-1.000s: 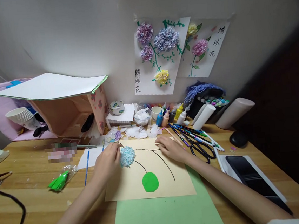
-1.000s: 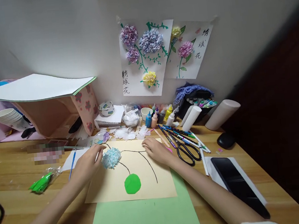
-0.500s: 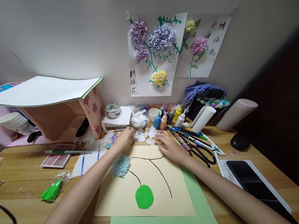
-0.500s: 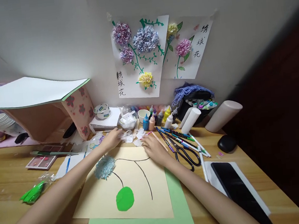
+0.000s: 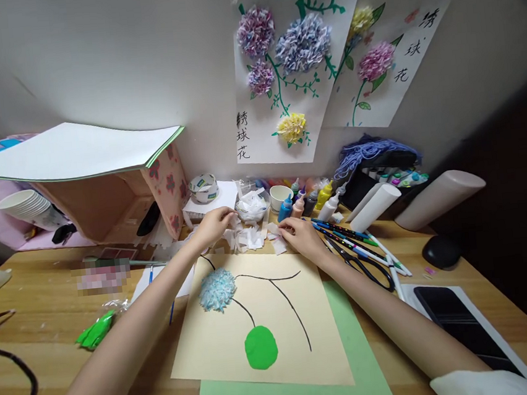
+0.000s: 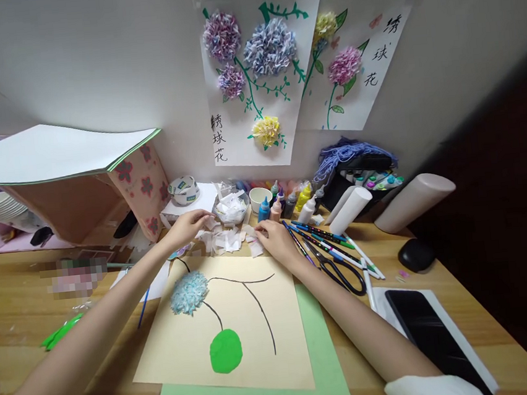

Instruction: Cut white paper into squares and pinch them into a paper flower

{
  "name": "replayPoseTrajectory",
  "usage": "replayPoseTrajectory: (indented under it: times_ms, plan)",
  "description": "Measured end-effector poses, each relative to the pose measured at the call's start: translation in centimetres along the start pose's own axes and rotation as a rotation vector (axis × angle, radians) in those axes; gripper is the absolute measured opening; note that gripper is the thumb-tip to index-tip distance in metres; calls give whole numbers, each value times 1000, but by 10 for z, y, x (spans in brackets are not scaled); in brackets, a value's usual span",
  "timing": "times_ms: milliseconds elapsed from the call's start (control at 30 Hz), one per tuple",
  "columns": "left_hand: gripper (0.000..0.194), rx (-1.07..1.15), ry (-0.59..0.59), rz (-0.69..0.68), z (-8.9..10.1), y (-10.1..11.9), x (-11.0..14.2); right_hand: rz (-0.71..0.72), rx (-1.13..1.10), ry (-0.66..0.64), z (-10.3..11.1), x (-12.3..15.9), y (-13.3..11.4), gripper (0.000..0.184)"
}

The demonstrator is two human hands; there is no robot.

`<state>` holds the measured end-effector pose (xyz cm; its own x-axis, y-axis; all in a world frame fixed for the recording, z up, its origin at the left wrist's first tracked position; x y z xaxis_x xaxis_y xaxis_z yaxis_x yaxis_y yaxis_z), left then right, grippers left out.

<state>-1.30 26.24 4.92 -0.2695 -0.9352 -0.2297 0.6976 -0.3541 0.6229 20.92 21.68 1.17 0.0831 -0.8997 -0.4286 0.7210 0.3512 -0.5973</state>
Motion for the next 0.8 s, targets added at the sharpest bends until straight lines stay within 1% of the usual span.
replayPoseTrajectory:
  times_ms: [133,267,333,433,500,567,667,733,800]
  plan:
    - [34,0,-18,-42,5,1,4,16,-23,-2,4,-1,-8,19]
    - [33,-47,-15,-76,8,5,7,8,-10,-3,8,1,-9,22]
    - [31,-86,-15,-99,9,8,11,-5,10,21,17,5,-7,24]
    - [29,-155,-17,-128,13,11,20,-44,67,57,40,14,3,23]
    - [27,-220,-23,-129,17,11,29,-89,121,40,55,23,13,20]
    - [27,-292,-50,-121,20,7,38,-137,158,-4,65,33,23,19]
    - [23,-357,-156,-142,17,1,50,-140,146,-79,64,42,26,21]
    - [22,-376,-236,-174,9,-2,55,-107,122,-106,58,44,20,21]
    - [25,-398,-278,-190,0,-5,56,-74,98,-115,51,43,9,22]
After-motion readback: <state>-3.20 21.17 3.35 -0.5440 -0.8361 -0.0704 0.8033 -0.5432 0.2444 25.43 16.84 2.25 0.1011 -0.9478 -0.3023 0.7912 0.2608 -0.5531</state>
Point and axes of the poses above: each hand's wrist, its own x-axis away from the middle knuckle, its own z-axis out of the back of the hand, y = z × x, the point moved 5 cm from there along -x, towards the middle knuckle, and after that the axes turned 8 degrees about y, right-handed, at the moved point
